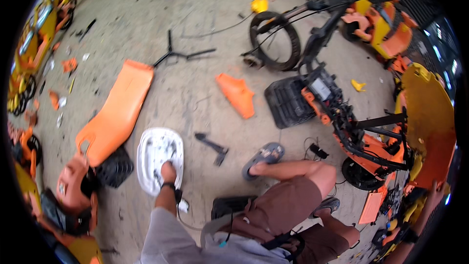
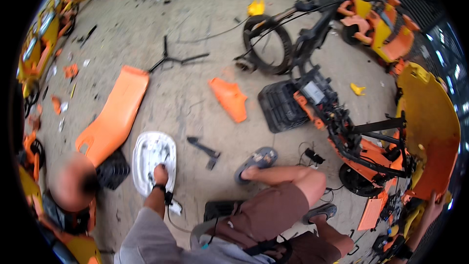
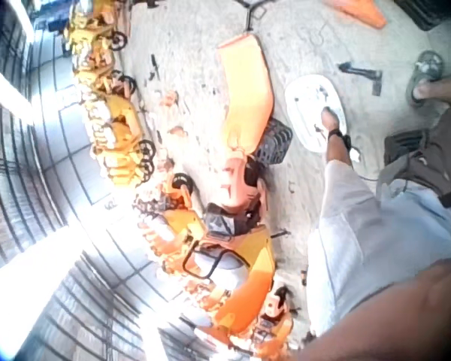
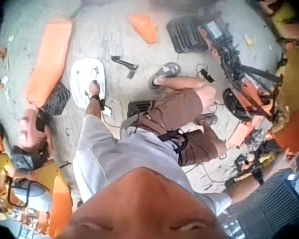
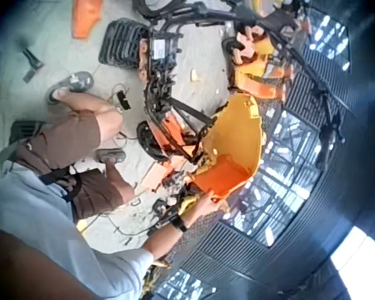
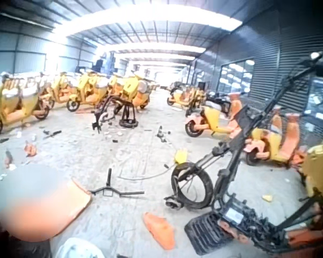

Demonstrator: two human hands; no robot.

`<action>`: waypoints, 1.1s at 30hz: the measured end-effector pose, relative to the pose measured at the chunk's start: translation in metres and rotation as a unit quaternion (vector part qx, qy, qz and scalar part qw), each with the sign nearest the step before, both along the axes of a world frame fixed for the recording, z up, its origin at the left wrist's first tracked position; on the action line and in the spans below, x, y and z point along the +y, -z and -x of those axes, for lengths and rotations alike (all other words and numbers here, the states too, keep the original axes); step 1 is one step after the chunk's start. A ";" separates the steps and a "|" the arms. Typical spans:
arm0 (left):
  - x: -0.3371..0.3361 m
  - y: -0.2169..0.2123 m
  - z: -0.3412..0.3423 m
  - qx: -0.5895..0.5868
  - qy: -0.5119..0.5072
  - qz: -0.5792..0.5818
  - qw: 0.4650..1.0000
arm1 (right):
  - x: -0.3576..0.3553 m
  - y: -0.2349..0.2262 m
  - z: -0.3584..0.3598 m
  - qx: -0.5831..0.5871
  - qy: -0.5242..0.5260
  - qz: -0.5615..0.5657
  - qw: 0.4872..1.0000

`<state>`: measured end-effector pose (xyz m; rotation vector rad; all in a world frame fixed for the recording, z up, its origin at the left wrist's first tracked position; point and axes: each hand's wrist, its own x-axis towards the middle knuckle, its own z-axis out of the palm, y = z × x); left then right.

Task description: The person assembles plastic body panels onto an electric scooter frame. They fit orange and yellow panels to the frame, align mounting points, and secure them using screws and a power drill. The person also handles a white plastic cover and various small hardware pieces.

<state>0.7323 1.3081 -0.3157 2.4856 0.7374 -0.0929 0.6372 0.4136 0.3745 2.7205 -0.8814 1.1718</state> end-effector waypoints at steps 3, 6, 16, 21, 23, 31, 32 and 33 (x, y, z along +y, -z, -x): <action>0.023 0.020 -0.005 -0.005 -0.022 -0.039 0.999 | 0.064 0.017 -0.042 -0.027 -0.084 -0.063 0.994; 0.010 0.022 -0.034 0.117 0.045 -0.060 0.990 | 0.080 -0.003 -0.026 -0.005 -0.057 -0.043 0.997; 0.022 0.026 -0.035 0.173 0.032 -0.087 0.981 | 0.068 -0.003 -0.028 0.043 -0.042 -0.049 0.997; 0.016 0.023 -0.040 0.084 -0.021 -0.087 0.992 | 0.062 -0.011 -0.025 0.039 -0.074 -0.055 0.995; 0.015 0.005 -0.043 0.080 -0.049 -0.099 0.991 | 0.058 -0.008 -0.024 0.028 -0.097 -0.052 0.994; 0.031 0.032 -0.043 0.163 -0.005 -0.002 0.987 | 0.053 -0.011 -0.031 -0.028 -0.122 -0.046 0.991; 0.038 0.045 -0.027 0.167 -0.009 0.012 0.986 | 0.061 -0.008 -0.036 -0.020 -0.123 -0.050 0.991; 0.039 0.066 -0.034 0.120 0.019 -0.006 0.993 | 0.072 -0.009 -0.037 -0.020 -0.121 -0.052 0.991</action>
